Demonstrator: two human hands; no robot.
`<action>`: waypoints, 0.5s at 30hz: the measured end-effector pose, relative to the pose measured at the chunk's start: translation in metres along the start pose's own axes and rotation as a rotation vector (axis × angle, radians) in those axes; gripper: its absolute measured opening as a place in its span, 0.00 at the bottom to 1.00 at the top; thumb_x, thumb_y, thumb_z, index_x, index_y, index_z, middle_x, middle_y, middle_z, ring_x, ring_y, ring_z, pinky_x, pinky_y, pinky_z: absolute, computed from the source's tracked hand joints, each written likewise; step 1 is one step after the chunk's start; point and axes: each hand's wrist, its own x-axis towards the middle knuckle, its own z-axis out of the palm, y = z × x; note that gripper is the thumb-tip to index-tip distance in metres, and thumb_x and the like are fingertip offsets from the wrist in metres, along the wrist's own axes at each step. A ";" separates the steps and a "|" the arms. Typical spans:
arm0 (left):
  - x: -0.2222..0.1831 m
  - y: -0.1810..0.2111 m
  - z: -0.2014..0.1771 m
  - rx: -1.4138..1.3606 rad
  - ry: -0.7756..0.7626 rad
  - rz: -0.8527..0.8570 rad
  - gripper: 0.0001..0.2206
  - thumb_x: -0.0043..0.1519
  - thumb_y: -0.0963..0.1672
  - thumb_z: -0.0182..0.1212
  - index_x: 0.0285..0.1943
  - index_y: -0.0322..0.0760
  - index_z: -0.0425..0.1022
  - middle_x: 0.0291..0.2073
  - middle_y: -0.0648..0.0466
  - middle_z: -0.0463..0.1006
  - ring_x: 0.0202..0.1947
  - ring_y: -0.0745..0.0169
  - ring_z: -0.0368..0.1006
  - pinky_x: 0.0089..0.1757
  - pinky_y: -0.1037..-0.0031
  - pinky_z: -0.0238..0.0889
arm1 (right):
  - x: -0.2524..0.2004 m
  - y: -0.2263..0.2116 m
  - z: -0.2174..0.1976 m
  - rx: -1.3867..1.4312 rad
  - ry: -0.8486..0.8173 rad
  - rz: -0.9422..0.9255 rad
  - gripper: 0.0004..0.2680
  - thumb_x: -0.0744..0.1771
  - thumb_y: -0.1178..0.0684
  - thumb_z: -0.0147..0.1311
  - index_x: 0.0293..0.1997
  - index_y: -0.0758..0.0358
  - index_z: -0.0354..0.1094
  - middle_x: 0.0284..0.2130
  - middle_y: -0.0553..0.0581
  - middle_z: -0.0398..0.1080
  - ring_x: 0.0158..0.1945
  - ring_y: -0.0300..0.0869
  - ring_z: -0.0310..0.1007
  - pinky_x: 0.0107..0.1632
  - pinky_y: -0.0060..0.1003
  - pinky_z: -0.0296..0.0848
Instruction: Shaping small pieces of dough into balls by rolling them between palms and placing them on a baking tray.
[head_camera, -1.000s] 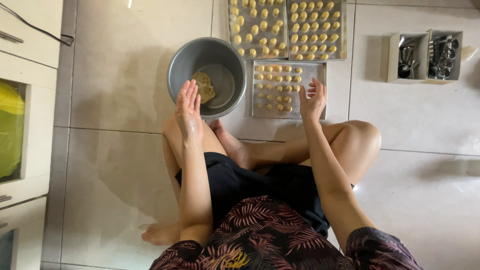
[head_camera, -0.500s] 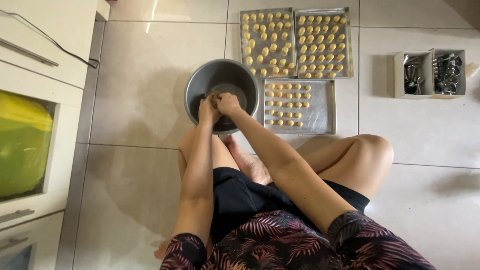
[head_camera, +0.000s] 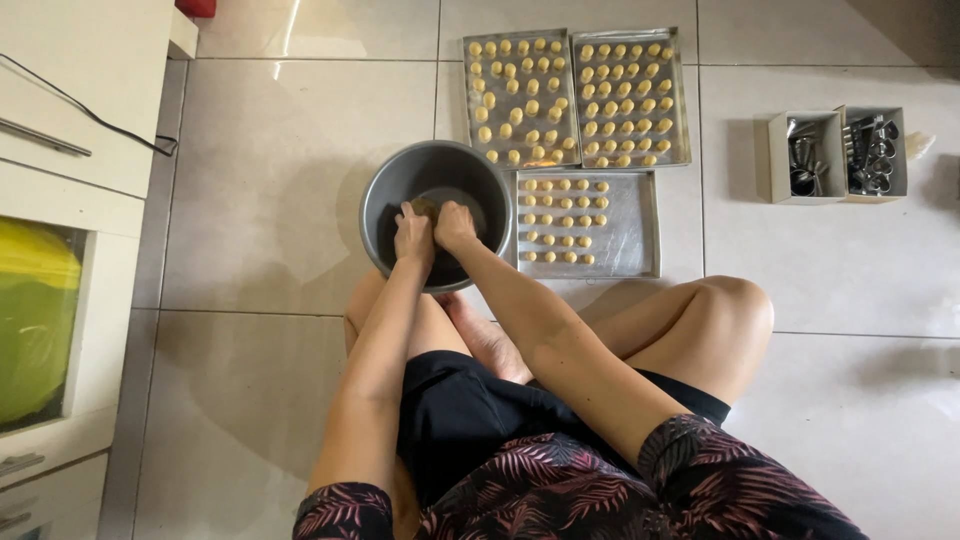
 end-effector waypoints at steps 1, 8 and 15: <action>0.000 -0.001 0.003 0.000 -0.006 -0.002 0.16 0.68 0.33 0.62 0.65 0.20 0.79 0.67 0.29 0.62 0.59 0.30 0.73 0.50 0.53 0.85 | 0.001 0.003 0.001 0.000 -0.005 0.004 0.07 0.65 0.65 0.56 0.42 0.76 0.79 0.37 0.77 0.80 0.48 0.68 0.85 0.46 0.58 0.86; 0.004 0.000 0.013 0.056 0.046 0.003 0.13 0.64 0.31 0.65 0.58 0.14 0.81 0.67 0.32 0.63 0.58 0.36 0.73 0.49 0.64 0.85 | 0.011 0.020 0.002 0.073 -0.071 -0.038 0.06 0.61 0.61 0.60 0.34 0.60 0.84 0.32 0.69 0.82 0.44 0.62 0.86 0.41 0.53 0.84; -0.001 0.004 0.000 0.006 0.020 0.013 0.16 0.59 0.29 0.68 0.56 0.19 0.83 0.67 0.37 0.61 0.57 0.35 0.72 0.50 0.62 0.85 | -0.025 0.004 -0.046 0.061 -0.160 -0.071 0.05 0.57 0.54 0.76 0.26 0.53 0.83 0.24 0.63 0.80 0.32 0.52 0.84 0.36 0.46 0.82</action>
